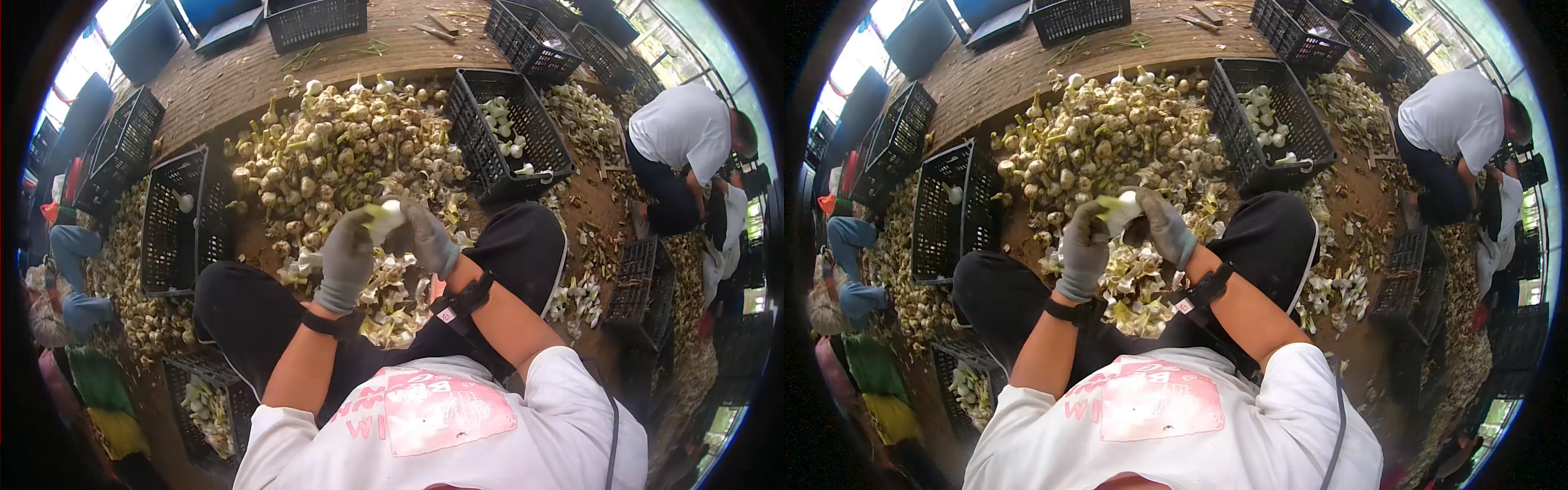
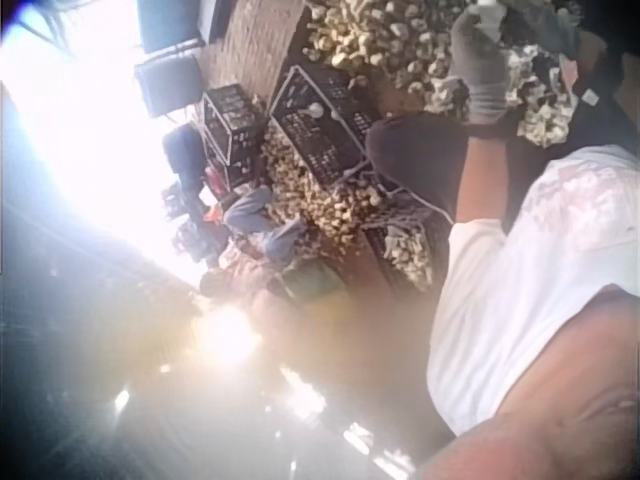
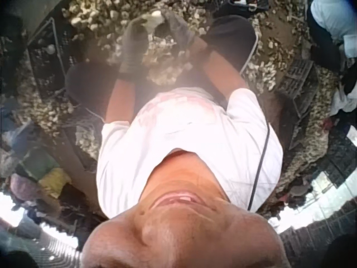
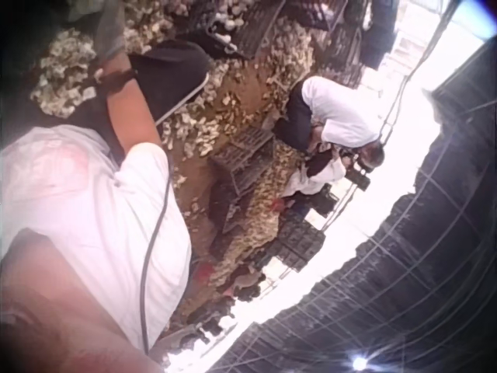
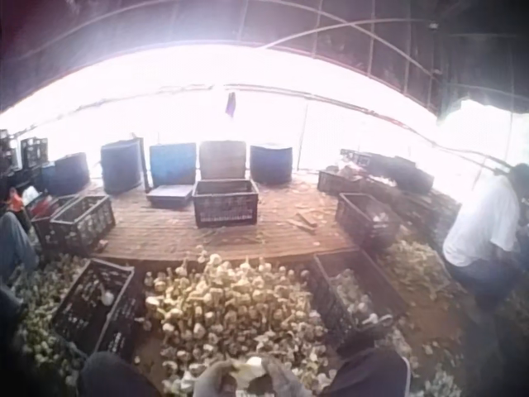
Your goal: The person processes garlic by hand, picking up bulbs from a pile, peeling away the outer layers, and snapping off the stems before placing them into a crate.
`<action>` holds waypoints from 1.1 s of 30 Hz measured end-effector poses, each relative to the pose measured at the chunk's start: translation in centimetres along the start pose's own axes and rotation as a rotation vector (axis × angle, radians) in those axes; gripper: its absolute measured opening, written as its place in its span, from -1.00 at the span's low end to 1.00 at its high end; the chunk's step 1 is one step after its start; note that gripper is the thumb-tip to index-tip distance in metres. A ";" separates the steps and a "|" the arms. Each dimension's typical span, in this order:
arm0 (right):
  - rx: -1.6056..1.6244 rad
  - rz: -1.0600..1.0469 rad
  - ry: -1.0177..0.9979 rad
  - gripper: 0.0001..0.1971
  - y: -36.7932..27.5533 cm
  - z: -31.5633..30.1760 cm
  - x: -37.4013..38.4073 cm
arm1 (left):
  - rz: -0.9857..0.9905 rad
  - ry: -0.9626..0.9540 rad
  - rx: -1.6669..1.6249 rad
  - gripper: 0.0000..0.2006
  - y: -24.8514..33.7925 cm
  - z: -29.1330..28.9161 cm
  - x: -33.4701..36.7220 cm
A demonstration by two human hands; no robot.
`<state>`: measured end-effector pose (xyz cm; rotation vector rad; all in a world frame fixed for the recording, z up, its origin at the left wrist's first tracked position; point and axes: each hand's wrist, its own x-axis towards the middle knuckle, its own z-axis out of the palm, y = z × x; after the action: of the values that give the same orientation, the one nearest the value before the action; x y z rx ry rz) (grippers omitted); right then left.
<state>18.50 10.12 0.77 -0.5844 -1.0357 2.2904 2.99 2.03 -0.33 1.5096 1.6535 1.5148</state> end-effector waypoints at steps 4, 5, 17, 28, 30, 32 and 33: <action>-0.312 0.038 0.123 -0.48 -0.2 0.9 -0.2 | -0.186 -0.198 -0.520 -0.64 1.7 0.4 -0.2; -0.015 0.051 0.082 -0.48 0.0 1.5 0.1 | -0.317 -0.179 -0.677 -0.66 1.6 0.2 -0.1; 0.034 0.167 -0.400 -0.32 -0.7 1.1 -0.5 | -0.578 0.146 -0.579 -0.73 -2.3 0.3 0.7; -0.187 0.050 0.511 -0.43 1.4 -1.3 1.0 | 0.139 -0.317 0.304 -0.34 -0.2 -0.6 1.7; -0.240 0.075 0.482 -0.47 2.3 -1.8 1.4 | 0.210 -0.338 0.270 -0.39 0.2 0.1 0.9; -0.427 -0.166 0.488 -0.58 2.5 -0.4 2.2 | 0.162 -0.287 0.197 -0.45 0.7 0.0 0.7; -0.277 -0.124 0.492 -0.55 2.0 -0.2 1.2 | 0.117 -0.234 0.123 -0.51 0.9 0.0 0.6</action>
<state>17.09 9.90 -1.14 -1.0967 -1.1032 1.7743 3.12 2.42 0.68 1.8015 1.5699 1.2551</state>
